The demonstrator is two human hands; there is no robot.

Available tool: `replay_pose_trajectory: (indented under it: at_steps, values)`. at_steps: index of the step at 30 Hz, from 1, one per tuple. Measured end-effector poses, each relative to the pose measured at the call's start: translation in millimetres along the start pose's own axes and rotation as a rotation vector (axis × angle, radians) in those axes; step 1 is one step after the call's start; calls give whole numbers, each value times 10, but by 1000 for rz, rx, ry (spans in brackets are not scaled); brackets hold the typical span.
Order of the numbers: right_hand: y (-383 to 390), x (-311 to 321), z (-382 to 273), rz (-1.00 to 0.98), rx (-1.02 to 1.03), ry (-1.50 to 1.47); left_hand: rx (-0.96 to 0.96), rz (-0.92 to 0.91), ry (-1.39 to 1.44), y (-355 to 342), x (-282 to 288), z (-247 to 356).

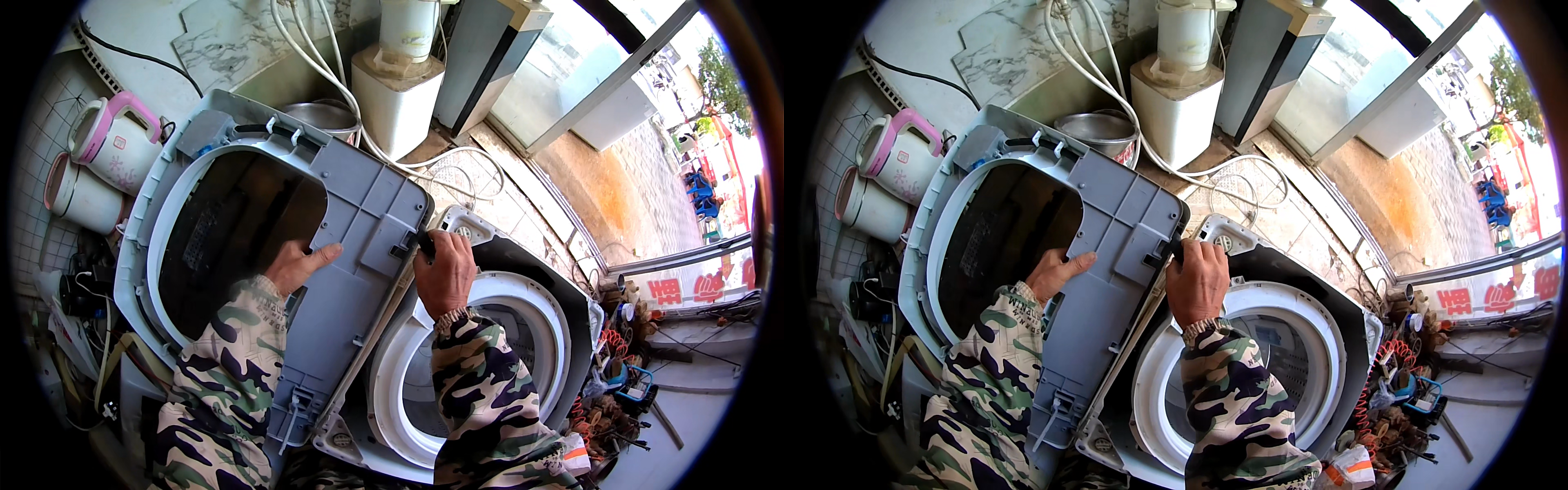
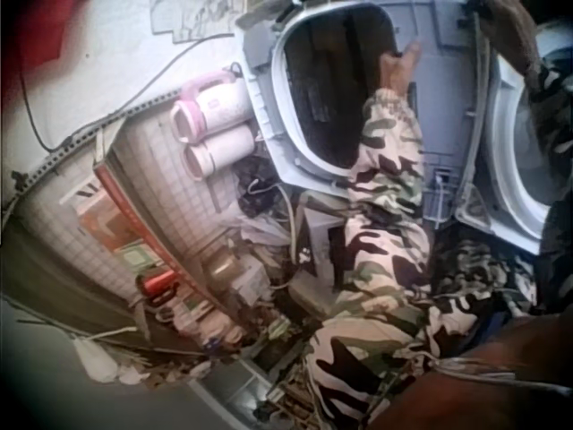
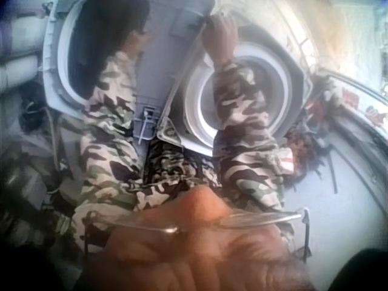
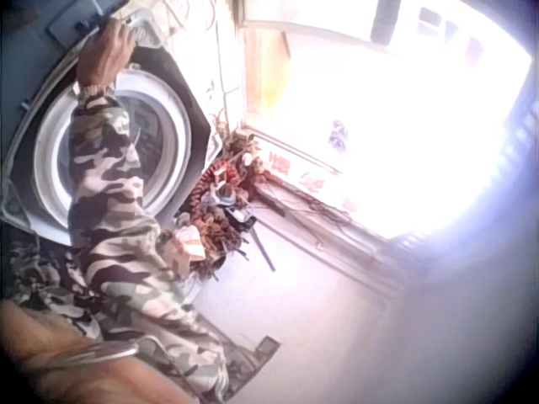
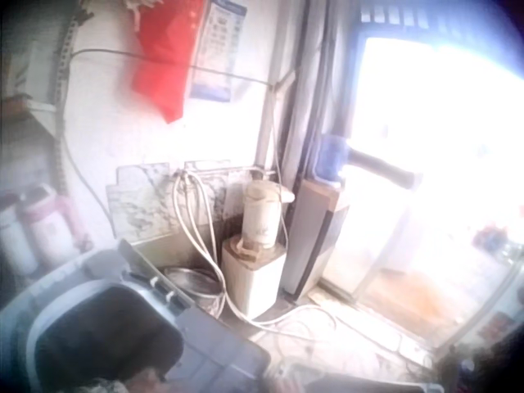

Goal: The person uses a screwdriver to remove screws from the top panel of a disassembled washing machine. They then lift the panel off, set it aside, and proceed to remove screws from the front panel of the machine.

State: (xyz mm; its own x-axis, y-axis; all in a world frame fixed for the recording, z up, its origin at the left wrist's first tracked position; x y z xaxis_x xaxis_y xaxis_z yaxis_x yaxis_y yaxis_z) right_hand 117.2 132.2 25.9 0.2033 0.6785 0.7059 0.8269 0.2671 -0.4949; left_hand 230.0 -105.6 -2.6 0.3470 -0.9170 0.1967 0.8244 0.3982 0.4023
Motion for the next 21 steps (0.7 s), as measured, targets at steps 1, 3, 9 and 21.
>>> replay_pose_trajectory:
  at_steps: [1, 3, 9, 21]
  values:
    - [-3, -22, 1, 18, 18, -18, 17, 8, 0, 5, 7, 16]
    - [-36, 2, 1, -41, 84, -12, 37, 22, 6, 7, -11, -4]
    - [-73, 59, -1, -156, 152, -10, 3, 38, 13, -37, -31, -84]
    - [408, 386, 624, -54, -224, -59, 20, 21, 9, -4, -15, -33]
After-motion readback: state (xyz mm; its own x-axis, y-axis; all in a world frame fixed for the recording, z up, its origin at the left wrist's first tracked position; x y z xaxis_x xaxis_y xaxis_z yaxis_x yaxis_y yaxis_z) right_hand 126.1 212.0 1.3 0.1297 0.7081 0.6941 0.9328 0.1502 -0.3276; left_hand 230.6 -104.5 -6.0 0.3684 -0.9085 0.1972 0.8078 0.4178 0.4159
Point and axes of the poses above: each hand's wrist, its own y-axis away from the middle knuckle, its own x-axis out of the back of the hand, z = x × y, the point moved 2 cm from there along -y, towards the middle knuckle, and after that the axes turned 9 degrees about z, right-handed, at the moved point
